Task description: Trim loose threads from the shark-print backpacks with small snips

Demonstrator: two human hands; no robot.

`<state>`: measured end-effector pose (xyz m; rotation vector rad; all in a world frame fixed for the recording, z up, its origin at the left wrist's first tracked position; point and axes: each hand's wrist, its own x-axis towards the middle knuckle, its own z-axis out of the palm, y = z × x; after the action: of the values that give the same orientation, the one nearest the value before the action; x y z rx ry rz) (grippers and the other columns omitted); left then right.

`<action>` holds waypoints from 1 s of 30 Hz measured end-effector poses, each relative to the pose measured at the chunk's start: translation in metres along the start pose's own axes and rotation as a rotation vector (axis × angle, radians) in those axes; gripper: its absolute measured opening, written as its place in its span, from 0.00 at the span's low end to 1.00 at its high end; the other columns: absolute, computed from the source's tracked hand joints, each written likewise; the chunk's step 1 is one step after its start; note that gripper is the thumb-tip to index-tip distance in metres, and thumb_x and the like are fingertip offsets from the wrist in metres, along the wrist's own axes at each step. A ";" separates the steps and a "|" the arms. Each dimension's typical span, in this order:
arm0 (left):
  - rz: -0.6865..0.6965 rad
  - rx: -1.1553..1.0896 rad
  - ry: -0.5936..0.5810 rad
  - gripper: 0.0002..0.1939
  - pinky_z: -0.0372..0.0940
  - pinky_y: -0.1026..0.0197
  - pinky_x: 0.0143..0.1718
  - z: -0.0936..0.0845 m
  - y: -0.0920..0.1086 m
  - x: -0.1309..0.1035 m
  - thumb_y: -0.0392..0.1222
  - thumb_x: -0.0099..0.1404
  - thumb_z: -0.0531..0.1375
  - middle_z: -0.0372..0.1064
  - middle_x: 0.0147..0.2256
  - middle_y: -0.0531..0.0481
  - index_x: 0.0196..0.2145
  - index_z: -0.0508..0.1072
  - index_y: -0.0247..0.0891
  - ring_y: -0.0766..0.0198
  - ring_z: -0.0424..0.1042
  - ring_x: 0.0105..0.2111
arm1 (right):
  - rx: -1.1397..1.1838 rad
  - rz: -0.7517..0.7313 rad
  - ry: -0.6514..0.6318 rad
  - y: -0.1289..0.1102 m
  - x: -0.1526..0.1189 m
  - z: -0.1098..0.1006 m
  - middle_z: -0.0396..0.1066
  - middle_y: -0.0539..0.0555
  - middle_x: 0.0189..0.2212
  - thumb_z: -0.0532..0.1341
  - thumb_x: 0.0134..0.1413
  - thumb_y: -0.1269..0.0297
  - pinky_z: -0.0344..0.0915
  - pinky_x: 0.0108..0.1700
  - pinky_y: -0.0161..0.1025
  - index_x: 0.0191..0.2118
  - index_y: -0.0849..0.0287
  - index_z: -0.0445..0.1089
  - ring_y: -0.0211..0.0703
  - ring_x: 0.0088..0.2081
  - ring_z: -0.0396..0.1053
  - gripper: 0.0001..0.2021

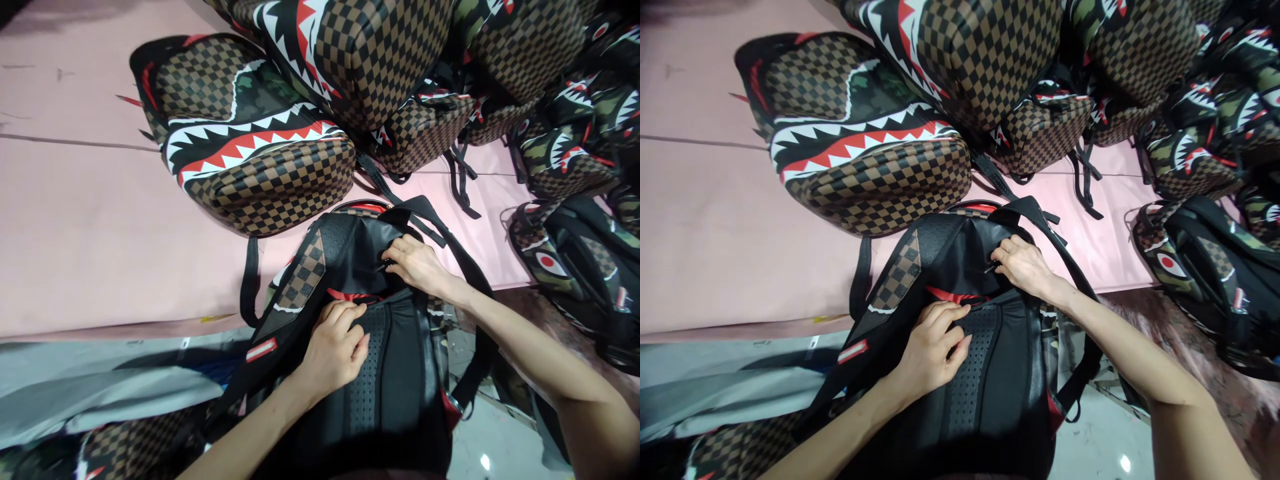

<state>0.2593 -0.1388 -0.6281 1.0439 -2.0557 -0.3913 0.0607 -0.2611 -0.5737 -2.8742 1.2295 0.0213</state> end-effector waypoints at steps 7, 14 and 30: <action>-0.012 0.001 -0.007 0.06 0.59 0.50 0.47 0.003 -0.001 -0.001 0.31 0.57 0.56 0.65 0.42 0.44 0.23 0.65 0.31 0.58 0.61 0.44 | 0.175 -0.101 -0.048 0.004 -0.005 -0.003 0.66 0.53 0.34 0.58 0.55 0.62 0.55 0.37 0.34 0.38 0.61 0.70 0.39 0.35 0.59 0.09; -0.015 -0.001 -0.014 0.06 0.59 0.50 0.47 0.002 0.000 0.000 0.31 0.57 0.56 0.65 0.42 0.43 0.23 0.65 0.31 0.57 0.61 0.43 | 0.019 -0.028 0.005 0.001 -0.007 -0.004 0.66 0.54 0.34 0.55 0.58 0.61 0.53 0.34 0.37 0.40 0.60 0.71 0.41 0.36 0.58 0.11; -0.002 -0.001 0.016 0.06 0.59 0.50 0.47 0.003 0.000 -0.001 0.31 0.56 0.56 0.66 0.42 0.43 0.22 0.64 0.30 0.58 0.61 0.43 | 0.026 0.002 0.002 -0.003 -0.003 -0.003 0.67 0.53 0.33 0.56 0.57 0.62 0.53 0.33 0.37 0.38 0.60 0.72 0.41 0.36 0.59 0.10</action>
<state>0.2578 -0.1386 -0.6306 1.0458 -2.0399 -0.3834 0.0604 -0.2566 -0.5705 -2.8516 1.2242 0.0021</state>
